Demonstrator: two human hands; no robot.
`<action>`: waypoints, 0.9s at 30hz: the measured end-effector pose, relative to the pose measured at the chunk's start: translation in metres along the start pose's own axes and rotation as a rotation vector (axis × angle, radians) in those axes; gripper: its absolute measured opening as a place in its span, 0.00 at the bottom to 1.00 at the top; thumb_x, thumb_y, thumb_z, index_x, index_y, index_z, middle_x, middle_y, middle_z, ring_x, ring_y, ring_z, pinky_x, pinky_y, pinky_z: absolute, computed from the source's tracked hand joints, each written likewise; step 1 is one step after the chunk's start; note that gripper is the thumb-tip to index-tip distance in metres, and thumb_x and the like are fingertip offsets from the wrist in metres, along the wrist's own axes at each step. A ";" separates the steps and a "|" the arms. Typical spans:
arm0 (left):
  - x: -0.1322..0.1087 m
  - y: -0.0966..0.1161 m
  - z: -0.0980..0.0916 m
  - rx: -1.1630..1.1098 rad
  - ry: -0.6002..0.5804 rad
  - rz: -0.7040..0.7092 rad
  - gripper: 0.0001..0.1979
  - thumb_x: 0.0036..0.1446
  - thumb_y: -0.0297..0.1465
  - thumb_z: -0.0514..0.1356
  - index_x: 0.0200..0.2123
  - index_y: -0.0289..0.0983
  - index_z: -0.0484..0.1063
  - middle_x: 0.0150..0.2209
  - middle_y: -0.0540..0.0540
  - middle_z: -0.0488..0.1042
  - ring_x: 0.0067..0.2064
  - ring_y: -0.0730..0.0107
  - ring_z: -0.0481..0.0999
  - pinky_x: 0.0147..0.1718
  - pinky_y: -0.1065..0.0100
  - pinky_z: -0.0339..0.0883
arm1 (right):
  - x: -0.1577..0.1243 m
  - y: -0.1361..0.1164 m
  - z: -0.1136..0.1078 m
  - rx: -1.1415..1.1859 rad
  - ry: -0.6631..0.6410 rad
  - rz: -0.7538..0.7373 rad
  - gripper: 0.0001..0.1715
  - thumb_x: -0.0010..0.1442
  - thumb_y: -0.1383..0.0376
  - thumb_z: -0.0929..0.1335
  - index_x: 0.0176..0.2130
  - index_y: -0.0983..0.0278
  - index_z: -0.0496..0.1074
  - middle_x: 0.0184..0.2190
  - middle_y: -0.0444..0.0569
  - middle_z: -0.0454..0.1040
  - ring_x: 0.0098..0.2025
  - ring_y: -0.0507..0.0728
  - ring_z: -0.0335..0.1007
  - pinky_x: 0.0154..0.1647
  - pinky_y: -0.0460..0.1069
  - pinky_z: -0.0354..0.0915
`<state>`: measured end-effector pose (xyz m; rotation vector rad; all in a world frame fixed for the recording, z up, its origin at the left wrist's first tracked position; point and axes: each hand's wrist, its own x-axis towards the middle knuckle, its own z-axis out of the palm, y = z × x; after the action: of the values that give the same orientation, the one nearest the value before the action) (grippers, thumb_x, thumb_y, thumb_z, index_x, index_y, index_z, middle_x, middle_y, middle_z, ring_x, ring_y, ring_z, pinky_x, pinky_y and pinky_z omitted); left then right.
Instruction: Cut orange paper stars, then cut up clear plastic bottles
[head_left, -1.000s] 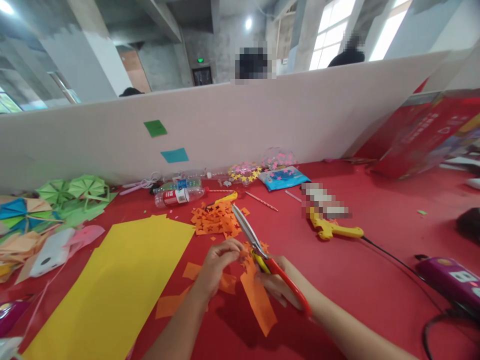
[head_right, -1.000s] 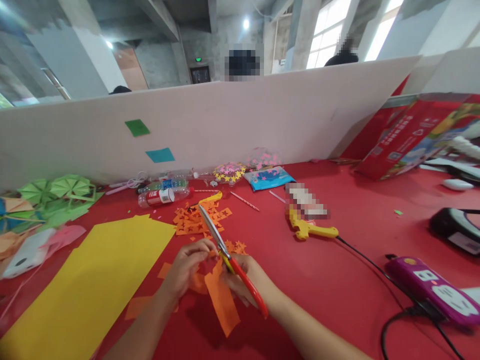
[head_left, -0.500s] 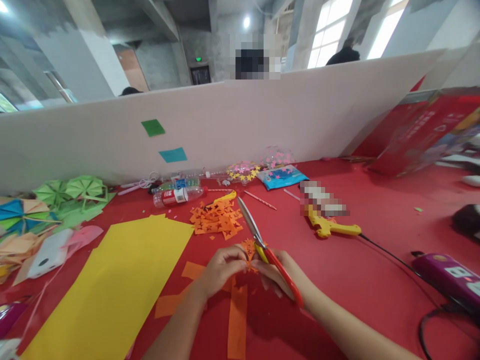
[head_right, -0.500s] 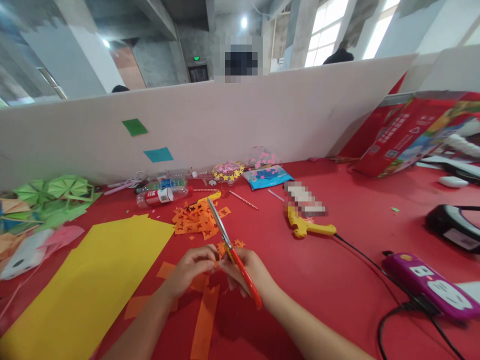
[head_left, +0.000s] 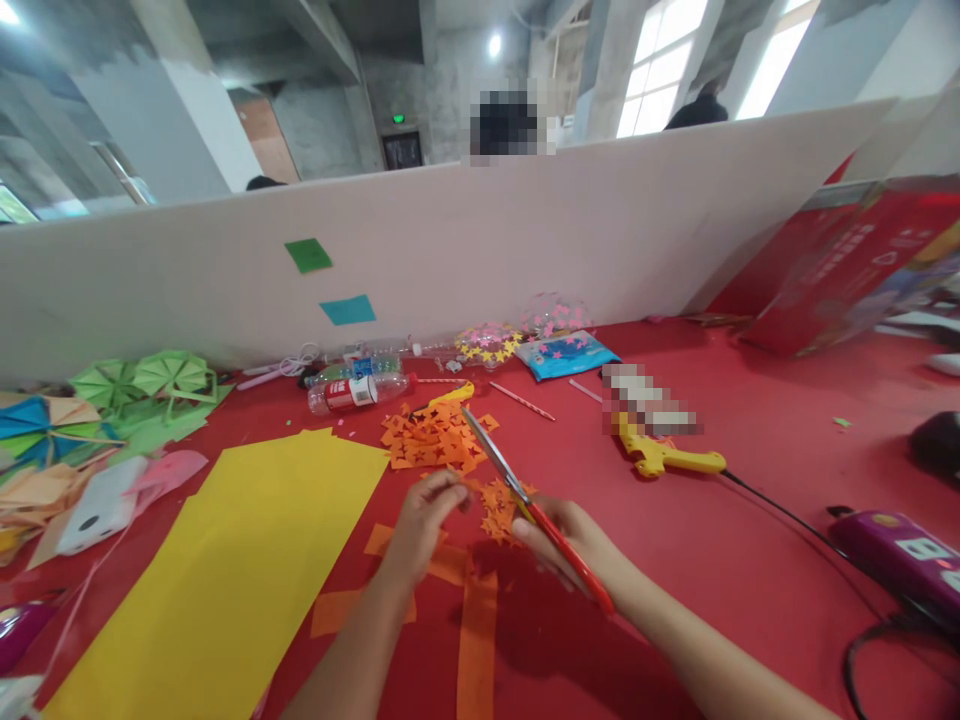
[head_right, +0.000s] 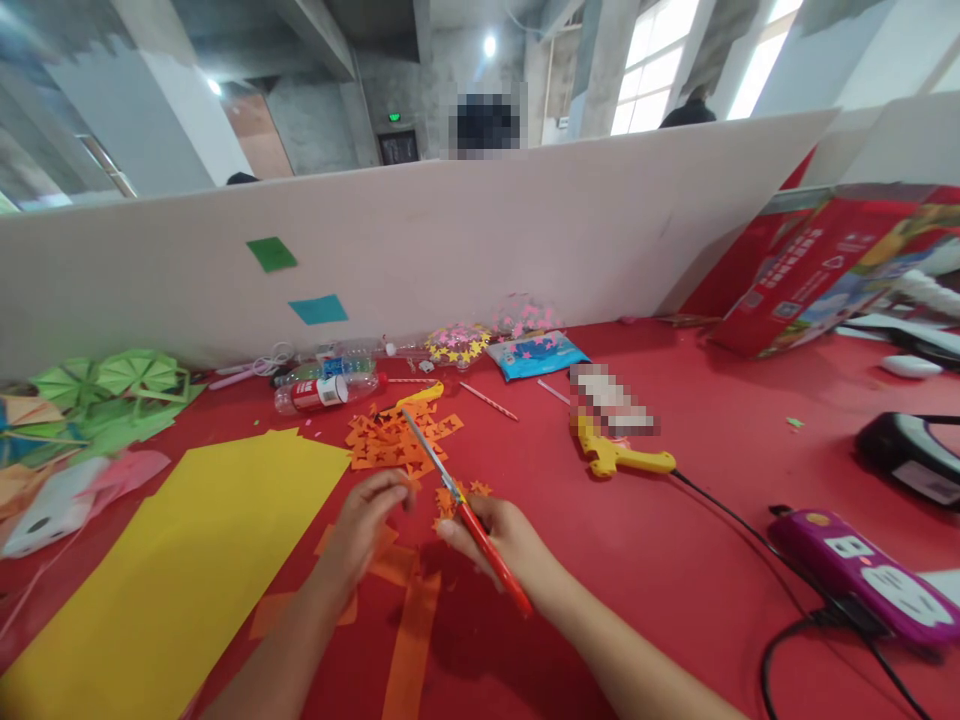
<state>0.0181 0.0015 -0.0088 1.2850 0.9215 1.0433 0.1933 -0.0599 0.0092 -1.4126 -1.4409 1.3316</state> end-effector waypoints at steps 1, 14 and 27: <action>0.002 0.000 -0.003 -0.059 0.076 0.013 0.08 0.49 0.32 0.60 0.21 0.36 0.69 0.23 0.51 0.69 0.29 0.72 0.67 0.35 0.69 0.61 | 0.000 0.000 -0.001 -0.036 -0.040 -0.010 0.27 0.52 0.44 0.66 0.22 0.61 0.54 0.14 0.36 0.55 0.16 0.46 0.49 0.15 0.43 0.47; 0.009 0.006 -0.018 -0.309 0.356 0.113 0.06 0.45 0.30 0.63 0.21 0.36 0.71 0.21 0.52 0.69 0.26 0.75 0.67 0.31 0.72 0.62 | 0.000 0.006 -0.001 -0.391 -0.207 -0.041 0.30 0.54 0.41 0.63 0.23 0.62 0.54 0.21 0.39 0.52 0.24 0.49 0.46 0.21 0.44 0.46; 0.008 0.000 -0.020 -0.159 0.285 0.176 0.08 0.51 0.31 0.60 0.22 0.36 0.70 0.22 0.52 0.67 0.29 0.73 0.65 0.34 0.70 0.58 | 0.000 0.015 0.000 -0.367 -0.230 -0.055 0.28 0.56 0.43 0.62 0.23 0.62 0.53 0.21 0.39 0.51 0.24 0.49 0.46 0.22 0.44 0.47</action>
<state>0.0015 0.0146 -0.0101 1.1165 0.9271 1.4362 0.1973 -0.0619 -0.0047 -1.4672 -1.9418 1.2714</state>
